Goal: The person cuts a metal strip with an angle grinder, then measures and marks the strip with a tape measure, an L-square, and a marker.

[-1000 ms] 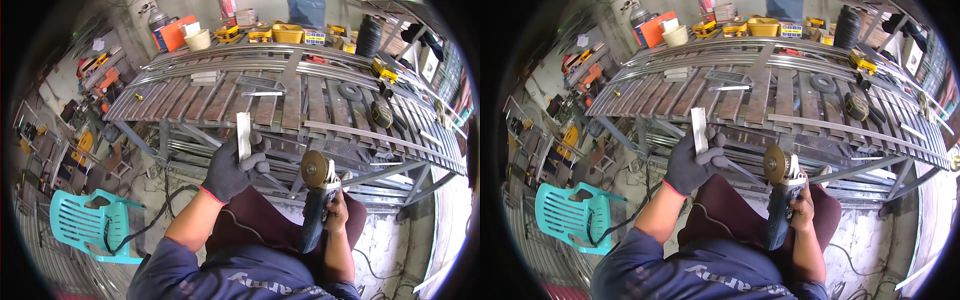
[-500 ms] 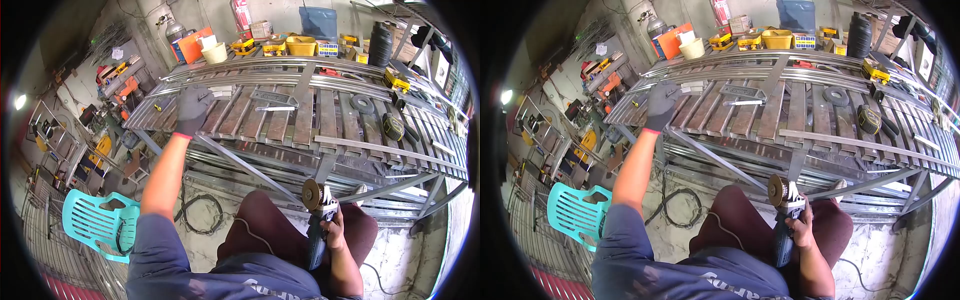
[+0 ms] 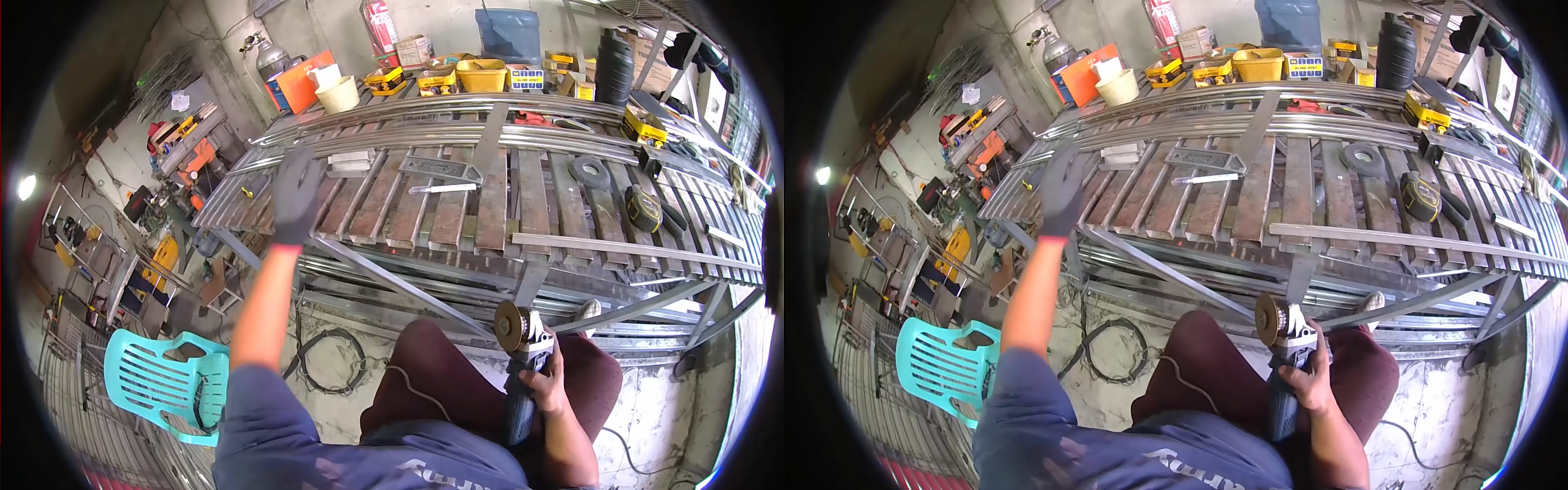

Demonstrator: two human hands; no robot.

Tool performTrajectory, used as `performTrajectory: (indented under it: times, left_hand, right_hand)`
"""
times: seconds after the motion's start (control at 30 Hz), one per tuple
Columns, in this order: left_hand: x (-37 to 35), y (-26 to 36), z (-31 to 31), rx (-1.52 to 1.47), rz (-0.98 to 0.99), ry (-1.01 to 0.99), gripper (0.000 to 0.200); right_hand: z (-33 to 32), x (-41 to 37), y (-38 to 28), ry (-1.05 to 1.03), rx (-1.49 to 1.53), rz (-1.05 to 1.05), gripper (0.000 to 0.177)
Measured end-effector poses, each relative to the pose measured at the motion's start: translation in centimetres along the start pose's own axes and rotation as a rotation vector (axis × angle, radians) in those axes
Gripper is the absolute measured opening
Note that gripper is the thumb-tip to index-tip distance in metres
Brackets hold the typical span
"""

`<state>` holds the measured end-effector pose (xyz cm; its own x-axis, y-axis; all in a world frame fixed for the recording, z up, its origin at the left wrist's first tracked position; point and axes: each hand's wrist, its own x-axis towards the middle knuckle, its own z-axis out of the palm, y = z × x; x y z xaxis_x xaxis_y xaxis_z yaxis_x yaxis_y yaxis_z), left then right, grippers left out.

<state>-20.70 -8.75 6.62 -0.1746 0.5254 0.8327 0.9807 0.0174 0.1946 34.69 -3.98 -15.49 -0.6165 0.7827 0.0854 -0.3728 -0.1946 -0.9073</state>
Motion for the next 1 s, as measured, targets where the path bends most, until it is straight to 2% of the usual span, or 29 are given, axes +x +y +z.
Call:
performTrajectory:
  times: [0.07,0.1,0.13,0.17,0.2,0.23,0.27,0.33,0.37,0.4,0.43,0.53,0.57,0.6,0.7,0.77,0.83,0.9,0.97,1.0]
  left_hand:
    - [-6.5,5.7,-1.3,-0.209,-0.142,0.103,0.038]
    - [-10.2,8.6,-1.9,-0.340,-0.234,0.135,0.040]
    - [-13.0,10.9,-3.5,-0.096,-0.062,-0.022,0.050]
    - [-17.0,13.4,-3.6,-0.395,-0.250,-0.112,0.058]
    - [-21.2,15.2,-3.8,-0.475,-0.455,-0.315,0.070]
    - [-23.7,17.5,-3.5,-0.586,-0.508,-0.378,0.076]
    - [-25.6,19.6,-3.0,-0.701,-0.557,-0.439,0.083]
    - [-28.1,22.0,-2.4,-0.738,-0.498,-0.575,0.092]
    - [-28.5,22.2,-2.3,-0.730,-0.482,-0.611,0.094]
    - [-28.8,22.2,-2.3,-0.720,-0.469,-0.647,0.096]
    - [-29.1,21.9,-2.2,-0.709,-0.453,-0.682,0.097]
    - [-28.8,20.3,-2.4,-0.639,-0.412,-0.663,0.099]
    - [-27.2,20.2,-3.6,-0.557,-0.374,-0.653,0.098]
    - [-26.5,20.5,-4.5,-0.605,-0.419,-0.643,0.098]
    - [-25.3,21.1,-5.5,-0.745,-0.536,-0.633,0.096]
    - [-25.6,21.9,-5.5,-0.817,-0.609,-0.640,0.096]
    - [-27.1,22.3,-4.2,-0.907,-0.611,-0.632,0.096]
    - [-27.1,22.5,-3.5,-0.952,-0.651,-0.680,0.094]
    - [-25.9,22.9,-3.0,-0.877,-0.421,-0.587,0.095]
    - [-24.9,23.3,-2.7,-0.878,-0.366,-0.592,0.096]
  right_hand:
    - [-0.1,0.4,0.7,-0.021,-0.110,-0.058,0.105]
    - [0.4,0.2,0.1,-0.024,-0.070,0.013,0.107]
    - [0.2,0.5,0.9,-0.031,-0.092,-0.044,0.106]
    - [1.7,0.7,-0.5,-0.026,-0.089,-0.024,0.106]
    - [3.3,0.8,-1.8,-0.023,-0.084,-0.002,0.106]
    - [3.7,1.4,-1.3,-0.044,-0.097,-0.097,0.105]
    - [4.2,1.4,-1.4,-0.065,-0.039,-0.052,0.104]
    - [5.1,1.6,-2.7,-0.061,0.005,-0.037,0.095]
    - [6.3,1.7,-4.1,-0.072,0.054,-0.013,0.091]
    - [6.7,2.5,-5.4,-0.157,0.110,-0.092,0.088]
    - [8.2,2.1,-6.4,0.041,0.250,0.010,0.100]
    - [9.2,4.6,-10.8,-0.032,0.283,-0.193,0.107]
    - [9.3,5.7,-11.6,-0.048,0.294,-0.297,0.102]
    - [8.3,7.1,-12.8,-0.196,0.293,-0.330,0.096]
    - [7.8,8.2,-14.2,0.025,0.216,-0.421,0.093]
    - [7.3,8.3,-14.7,0.112,0.186,-0.425,0.087]
    - [6.7,7.8,-14.0,0.292,0.132,-0.436,0.078]
    - [6.6,7.2,-13.2,0.305,0.207,-0.380,0.070]
    - [7.4,6.5,-12.7,0.239,0.302,-0.314,0.063]
    - [7.4,6.5,-12.3,0.224,0.304,-0.305,0.062]
